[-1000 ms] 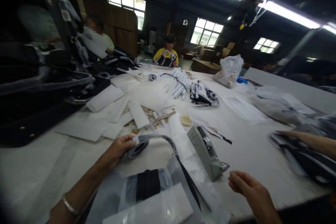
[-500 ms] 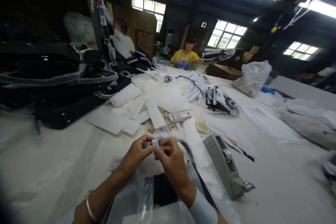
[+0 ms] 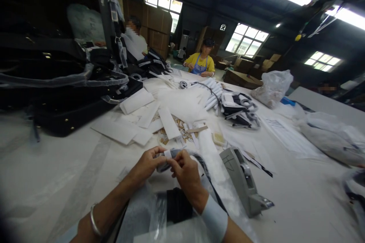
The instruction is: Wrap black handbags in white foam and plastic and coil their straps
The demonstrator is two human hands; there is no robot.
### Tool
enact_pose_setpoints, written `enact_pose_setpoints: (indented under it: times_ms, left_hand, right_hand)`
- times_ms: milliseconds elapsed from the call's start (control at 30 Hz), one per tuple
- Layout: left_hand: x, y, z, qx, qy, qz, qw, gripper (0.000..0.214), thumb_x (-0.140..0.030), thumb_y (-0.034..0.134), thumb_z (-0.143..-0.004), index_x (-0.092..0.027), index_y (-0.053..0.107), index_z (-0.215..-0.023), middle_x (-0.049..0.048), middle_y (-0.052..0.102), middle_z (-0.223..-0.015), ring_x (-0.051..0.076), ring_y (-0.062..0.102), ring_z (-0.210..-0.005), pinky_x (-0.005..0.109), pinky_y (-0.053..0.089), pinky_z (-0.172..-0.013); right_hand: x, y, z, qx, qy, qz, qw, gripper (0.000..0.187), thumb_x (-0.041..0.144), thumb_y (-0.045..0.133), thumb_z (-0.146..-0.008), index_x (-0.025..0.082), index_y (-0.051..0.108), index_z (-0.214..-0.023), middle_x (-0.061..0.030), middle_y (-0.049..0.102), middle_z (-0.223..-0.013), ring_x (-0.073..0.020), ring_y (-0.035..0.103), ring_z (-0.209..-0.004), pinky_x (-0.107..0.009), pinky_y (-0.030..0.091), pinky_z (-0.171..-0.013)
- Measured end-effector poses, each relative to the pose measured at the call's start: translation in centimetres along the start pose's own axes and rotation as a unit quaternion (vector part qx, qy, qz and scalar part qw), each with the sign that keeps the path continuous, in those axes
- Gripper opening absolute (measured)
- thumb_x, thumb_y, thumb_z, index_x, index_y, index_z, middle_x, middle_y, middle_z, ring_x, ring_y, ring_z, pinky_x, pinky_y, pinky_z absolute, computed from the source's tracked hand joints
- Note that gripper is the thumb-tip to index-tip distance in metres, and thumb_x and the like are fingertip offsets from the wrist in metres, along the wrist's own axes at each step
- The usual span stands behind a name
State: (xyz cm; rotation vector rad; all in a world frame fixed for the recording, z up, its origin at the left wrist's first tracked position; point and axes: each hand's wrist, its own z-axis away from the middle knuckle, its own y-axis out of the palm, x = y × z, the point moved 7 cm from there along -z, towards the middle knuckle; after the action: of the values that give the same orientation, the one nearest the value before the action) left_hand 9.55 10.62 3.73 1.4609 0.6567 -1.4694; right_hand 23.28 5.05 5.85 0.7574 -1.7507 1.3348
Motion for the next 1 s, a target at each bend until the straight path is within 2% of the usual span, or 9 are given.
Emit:
enact_pose_setpoints:
  times_ms: [100, 267, 367, 467, 600, 733, 867, 933, 1000]
  left_hand:
    - [0.0, 0.1, -0.3, 0.018, -0.008, 0.016, 1.0, 0.032, -0.03, 0.072, -0.066, -0.013, 0.067, -0.091, 0.0038, 0.068, -0.073, 0.014, 0.057, -0.06, 0.024, 0.041, -0.056]
    - [-0.6, 0.4, -0.5, 0.042, 0.0, 0.032, 0.999, 0.03, -0.032, 0.074, -0.066, -0.013, 0.067, -0.088, 0.0033, 0.067, -0.073, 0.015, 0.06, -0.063, 0.026, 0.044, -0.06]
    - [-0.7, 0.7, -0.5, 0.051, 0.012, 0.022, 0.998, 0.03, -0.034, 0.073, -0.068, -0.014, 0.067, -0.09, 0.0053, 0.07, -0.083, 0.019, 0.065, -0.077, 0.029, 0.048, -0.072]
    - [-0.4, 0.6, -0.7, 0.032, 0.008, -0.025, 0.999, 0.031, -0.03, 0.071, -0.067, -0.014, 0.065, -0.092, 0.0071, 0.07, -0.086, 0.023, 0.066, -0.084, 0.031, 0.049, -0.076]
    - [-0.6, -0.6, -1.5, -0.013, 0.014, -0.103, 0.994, 0.058, -0.027, 0.074, -0.059, -0.013, 0.058, -0.113, 0.0113, 0.07, -0.098, 0.028, 0.066, -0.094, 0.038, 0.049, -0.083]
    - [-1.5, -3.2, -1.8, -0.064, 0.043, -0.168, 0.983, 0.08, -0.028, 0.078, -0.051, -0.013, 0.051, -0.125, 0.0192, 0.055, -0.135, 0.035, 0.047, -0.131, 0.044, 0.034, -0.108]
    - [-1.2, -6.1, -0.7, -0.081, 0.026, -0.25, 0.965, 0.076, -0.045, 0.076, -0.058, -0.012, 0.054, -0.123, 0.0215, 0.055, -0.136, 0.037, 0.053, -0.125, 0.044, 0.043, -0.1]
    - [-0.6, -7.0, -0.2, -0.071, 0.005, -0.274, 0.959, 0.071, -0.053, 0.073, -0.061, -0.012, 0.058, -0.117, 0.0204, 0.064, -0.122, 0.035, 0.063, -0.109, 0.042, 0.049, -0.088]
    - [-0.1, -7.1, -0.1, -0.059, -0.003, -0.3, 0.952, 0.066, -0.056, 0.071, -0.064, -0.012, 0.061, -0.113, 0.017, 0.069, -0.107, 0.031, 0.067, -0.093, 0.038, 0.051, -0.08]
  right_hand:
    - [1.8, -0.8, -0.6, 0.016, -0.148, 0.21, 0.966, 0.029, 0.047, 0.064, -0.089, 0.022, 0.056, -0.077, -0.0012, 0.063, -0.06, -0.0187, 0.061, -0.052, -0.028, 0.039, -0.051]
    - [6.4, -0.7, 0.2, 0.027, -0.382, 0.429, 0.818, 0.021, 0.032, 0.054, -0.098, 0.021, 0.065, -0.113, -0.0069, 0.069, -0.087, -0.022, 0.063, -0.08, -0.034, 0.043, -0.075]
    - [7.8, 0.4, 0.1, 0.026, -0.429, 0.471, 0.77, 0.032, 0.018, 0.052, -0.097, 0.021, 0.059, -0.127, -0.0109, 0.063, -0.127, -0.0289, 0.053, -0.118, -0.044, 0.037, -0.1]
    - [7.5, 2.3, -1.4, 0.052, -0.416, 0.507, 0.753, 0.025, 0.011, 0.051, -0.094, 0.015, 0.067, -0.112, -0.0118, 0.064, -0.124, -0.0296, 0.044, -0.13, -0.046, 0.024, -0.114]
    - [4.7, 4.5, -4.9, 0.157, -0.304, 0.533, 0.774, 0.016, 0.014, 0.057, -0.088, 0.015, 0.072, -0.094, -0.0118, 0.07, -0.092, -0.029, 0.06, -0.103, -0.05, 0.024, -0.114]
    - [3.6, 3.8, -6.8, 0.187, -0.244, 0.517, 0.799, 0.039, 0.023, 0.073, -0.077, 0.014, 0.067, -0.114, -0.0157, 0.066, -0.12, -0.0328, 0.057, -0.115, -0.052, 0.031, -0.11]
    - [5.0, -2.4, -6.1, 0.159, -0.179, 0.414, 0.878, 0.055, 0.028, 0.077, -0.077, 0.017, 0.06, -0.128, -0.0136, 0.065, -0.124, -0.0309, 0.058, -0.115, -0.044, 0.042, -0.101]
    - [4.6, -7.1, -3.9, 0.173, -0.087, 0.336, 0.922, 0.023, 0.033, 0.068, -0.084, 0.019, 0.072, -0.102, -0.0088, 0.074, -0.1, -0.0267, 0.067, -0.093, -0.036, 0.049, -0.084]
    - [2.3, -11.6, 0.1, 0.224, 0.07, 0.236, 0.943, 0.028, 0.041, 0.063, -0.087, 0.019, 0.071, -0.071, -0.0052, 0.071, -0.068, -0.0204, 0.065, -0.064, -0.03, 0.049, -0.064]
